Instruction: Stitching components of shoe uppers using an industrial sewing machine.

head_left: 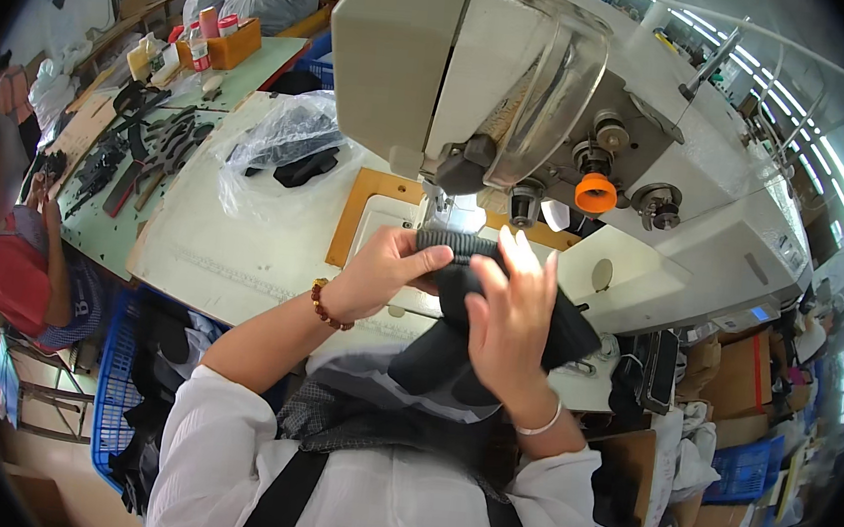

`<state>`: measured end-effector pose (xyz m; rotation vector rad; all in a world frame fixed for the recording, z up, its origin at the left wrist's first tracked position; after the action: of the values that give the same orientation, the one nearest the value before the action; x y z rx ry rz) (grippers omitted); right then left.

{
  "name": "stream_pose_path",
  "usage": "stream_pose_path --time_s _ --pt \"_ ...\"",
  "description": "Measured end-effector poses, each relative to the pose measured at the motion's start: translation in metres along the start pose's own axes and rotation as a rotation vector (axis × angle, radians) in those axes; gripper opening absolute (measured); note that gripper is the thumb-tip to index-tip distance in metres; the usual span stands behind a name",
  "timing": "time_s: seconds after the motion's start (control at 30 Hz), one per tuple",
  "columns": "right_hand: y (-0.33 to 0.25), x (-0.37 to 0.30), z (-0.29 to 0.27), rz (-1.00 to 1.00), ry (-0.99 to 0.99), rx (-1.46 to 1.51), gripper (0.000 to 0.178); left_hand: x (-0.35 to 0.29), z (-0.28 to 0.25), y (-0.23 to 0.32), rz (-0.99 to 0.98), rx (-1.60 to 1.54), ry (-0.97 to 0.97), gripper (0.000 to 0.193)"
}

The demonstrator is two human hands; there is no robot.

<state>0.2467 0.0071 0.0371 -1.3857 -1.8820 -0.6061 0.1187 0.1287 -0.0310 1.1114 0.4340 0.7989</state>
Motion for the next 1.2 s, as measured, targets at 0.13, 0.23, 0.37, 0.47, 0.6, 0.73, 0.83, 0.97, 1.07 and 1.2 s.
stream_pose_path --time_s 0.13,0.23,0.37,0.47,0.6,0.73,0.83,0.97,1.07,1.2 --pt "0.033 0.036 0.031 0.052 -0.166 0.353 0.033 -0.004 -0.005 -0.014 -0.179 -0.293 0.101 0.04" --pt "0.044 0.04 0.039 0.033 -0.177 0.422 0.026 -0.001 -0.011 -0.016 -0.269 -0.343 0.182 0.046" --pt "0.052 0.046 0.038 -0.024 -0.076 0.198 0.035 0.01 -0.021 -0.012 -0.391 -0.376 0.232 0.054" --pt "0.045 0.045 0.043 -0.1 -0.024 0.058 0.032 0.016 -0.038 -0.006 -0.338 -0.288 0.163 0.048" --pt "0.055 0.036 0.053 -0.009 -0.027 0.053 0.029 0.03 -0.115 0.012 -0.112 0.67 0.184 0.031" --pt "0.068 0.026 0.059 0.123 -0.044 0.253 0.028 0.042 -0.202 0.05 0.376 1.779 0.617 0.039" --pt "0.056 0.027 0.057 -0.075 -0.043 -0.036 0.026 0.054 -0.257 0.041 0.215 1.942 0.739 0.045" --pt "0.053 0.032 0.054 -0.059 -0.087 0.012 0.024 0.05 -0.298 0.04 -0.034 1.676 0.914 0.046" --pt "0.044 0.037 0.047 -0.089 -0.084 -0.019 0.031 0.04 -0.28 0.054 0.06 1.577 0.792 0.039" --pt "0.025 0.044 0.032 -0.175 -0.039 -0.075 0.038 0.012 -0.227 0.081 0.135 1.405 0.67 0.027"
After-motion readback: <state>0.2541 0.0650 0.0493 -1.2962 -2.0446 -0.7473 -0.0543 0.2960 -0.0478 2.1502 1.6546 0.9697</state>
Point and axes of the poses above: each hand's wrist, its own x-axis towards the middle knuckle, its own z-axis out of the palm, y = z × x, the point moved 7 cm from there along x, towards the middle knuckle, and after that the axes turned 4 degrees about -x, right-handed, at the moved point
